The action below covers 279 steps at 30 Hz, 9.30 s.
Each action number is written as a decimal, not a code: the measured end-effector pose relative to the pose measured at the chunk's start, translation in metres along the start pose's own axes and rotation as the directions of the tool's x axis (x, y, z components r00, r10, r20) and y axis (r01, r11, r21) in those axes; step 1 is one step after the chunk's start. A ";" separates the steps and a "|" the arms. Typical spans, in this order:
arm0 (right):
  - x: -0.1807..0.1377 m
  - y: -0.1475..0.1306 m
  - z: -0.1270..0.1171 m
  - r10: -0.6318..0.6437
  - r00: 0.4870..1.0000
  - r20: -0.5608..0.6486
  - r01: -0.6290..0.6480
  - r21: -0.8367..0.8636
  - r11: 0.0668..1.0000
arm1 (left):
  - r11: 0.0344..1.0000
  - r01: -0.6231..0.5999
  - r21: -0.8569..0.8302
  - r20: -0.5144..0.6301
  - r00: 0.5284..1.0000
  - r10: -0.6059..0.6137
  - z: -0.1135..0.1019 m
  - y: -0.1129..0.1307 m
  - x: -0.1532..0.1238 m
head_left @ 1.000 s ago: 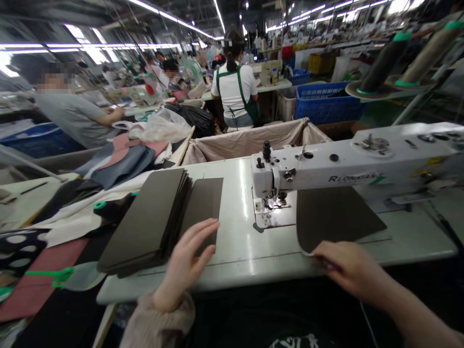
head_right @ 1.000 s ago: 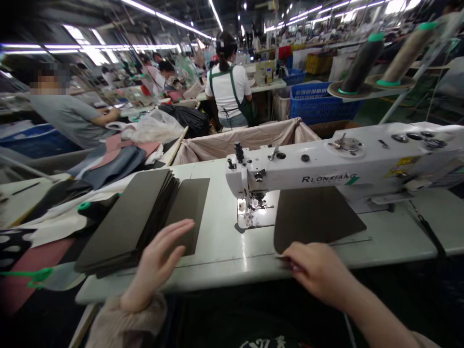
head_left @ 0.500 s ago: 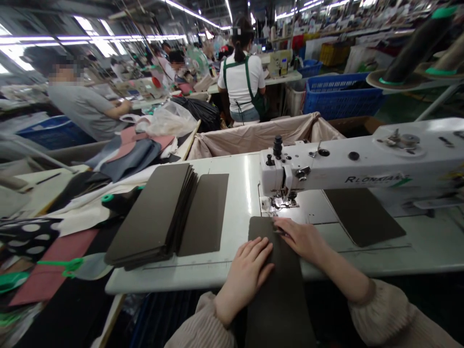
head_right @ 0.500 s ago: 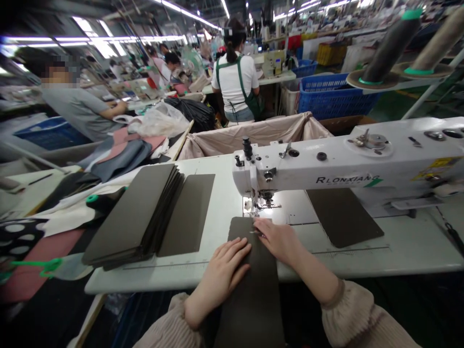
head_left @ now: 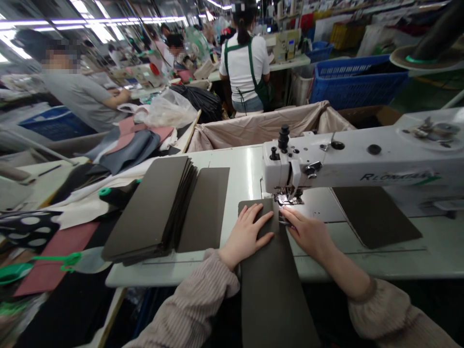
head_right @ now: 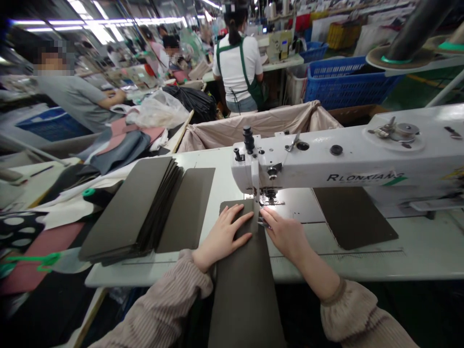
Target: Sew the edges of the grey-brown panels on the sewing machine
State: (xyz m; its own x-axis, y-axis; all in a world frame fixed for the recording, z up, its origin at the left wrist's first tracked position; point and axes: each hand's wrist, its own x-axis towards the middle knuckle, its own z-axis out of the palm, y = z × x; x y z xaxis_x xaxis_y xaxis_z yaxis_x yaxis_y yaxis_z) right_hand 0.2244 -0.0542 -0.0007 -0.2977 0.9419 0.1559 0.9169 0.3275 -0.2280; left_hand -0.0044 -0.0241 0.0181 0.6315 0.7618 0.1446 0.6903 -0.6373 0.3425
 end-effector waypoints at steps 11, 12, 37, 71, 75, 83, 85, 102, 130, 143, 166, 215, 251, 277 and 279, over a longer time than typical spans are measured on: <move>0.001 0.001 0.002 -0.011 1.000 0.022 0.011 -0.006 1.000 | 0.996 -0.073 -0.060 0.075 0.994 0.077 -0.002 -0.002 0.005; 0.001 0.001 0.002 -0.010 1.000 0.021 0.010 -0.007 1.000 | 0.995 -0.074 -0.063 0.075 0.994 0.079 -0.003 -0.002 0.005; 0.003 0.000 0.004 -0.009 0.999 0.043 0.012 -0.081 0.997 | 0.996 -0.079 -0.034 0.083 0.993 0.082 -0.002 -0.005 0.008; 0.002 0.000 0.005 -0.011 1.000 -0.011 0.010 -0.053 0.999 | 0.996 -0.084 -0.028 0.028 0.996 0.084 -0.001 -0.007 0.008; 0.002 -0.001 0.003 -0.007 1.000 -0.001 0.007 -0.055 0.998 | 0.996 -0.084 -0.027 0.035 0.996 0.085 -0.001 -0.007 0.008; 0.002 -0.001 0.001 -0.005 1.000 0.000 0.005 -0.046 0.999 | 0.996 -0.085 -0.035 0.025 0.996 0.086 -0.001 -0.007 0.007; 0.002 -0.001 0.001 -0.005 1.000 0.005 0.005 -0.043 0.999 | 0.996 -0.084 -0.034 0.026 0.996 0.085 -0.001 -0.007 0.007; 0.002 0.000 0.002 -0.012 1.000 -0.005 0.012 -0.037 0.999 | 0.997 -0.070 -0.035 0.023 0.997 0.071 -0.002 -0.007 0.007; 0.001 0.001 0.002 -0.011 1.000 0.004 0.011 -0.035 0.999 | 0.999 -0.040 -0.008 -0.003 0.999 0.040 0.004 -0.009 0.009; 0.001 0.002 0.004 -0.004 1.000 -0.001 0.004 -0.005 1.000 | 1.000 0.006 0.024 -0.004 1.000 -0.006 0.011 -0.025 0.030; 0.001 0.004 0.006 -0.022 1.000 -0.021 0.022 0.021 1.000 | 0.999 -0.002 -0.032 0.000 1.000 0.002 0.008 -0.023 0.032; -0.081 -0.029 -0.025 -0.130 0.977 0.167 0.083 0.265 0.961 | 0.989 0.039 0.143 0.282 0.956 -0.079 -0.141 0.007 -0.154; -0.157 -0.021 -0.025 0.320 0.933 0.167 -0.356 0.285 0.890 | 0.979 -0.158 -0.133 0.005 0.987 0.160 0.052 0.107 -0.045; -0.153 -0.029 -0.023 0.307 0.932 0.195 -0.353 0.281 0.893 | 0.975 -0.025 -0.220 0.176 0.982 0.065 0.034 0.109 -0.023; -0.151 -0.030 -0.022 0.311 0.931 0.191 -0.356 0.284 0.890 | 0.973 -0.021 -0.229 0.184 0.981 0.064 0.034 0.109 -0.024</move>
State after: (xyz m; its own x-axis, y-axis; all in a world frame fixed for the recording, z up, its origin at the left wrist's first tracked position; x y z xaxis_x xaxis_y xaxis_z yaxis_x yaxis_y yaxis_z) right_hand 0.2475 -0.2082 0.0036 -0.0422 0.9931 -0.1093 0.8467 -0.0225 -0.5316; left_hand 0.0678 -0.1159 0.0200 0.7289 0.6846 -0.0072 0.5777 -0.6093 0.5431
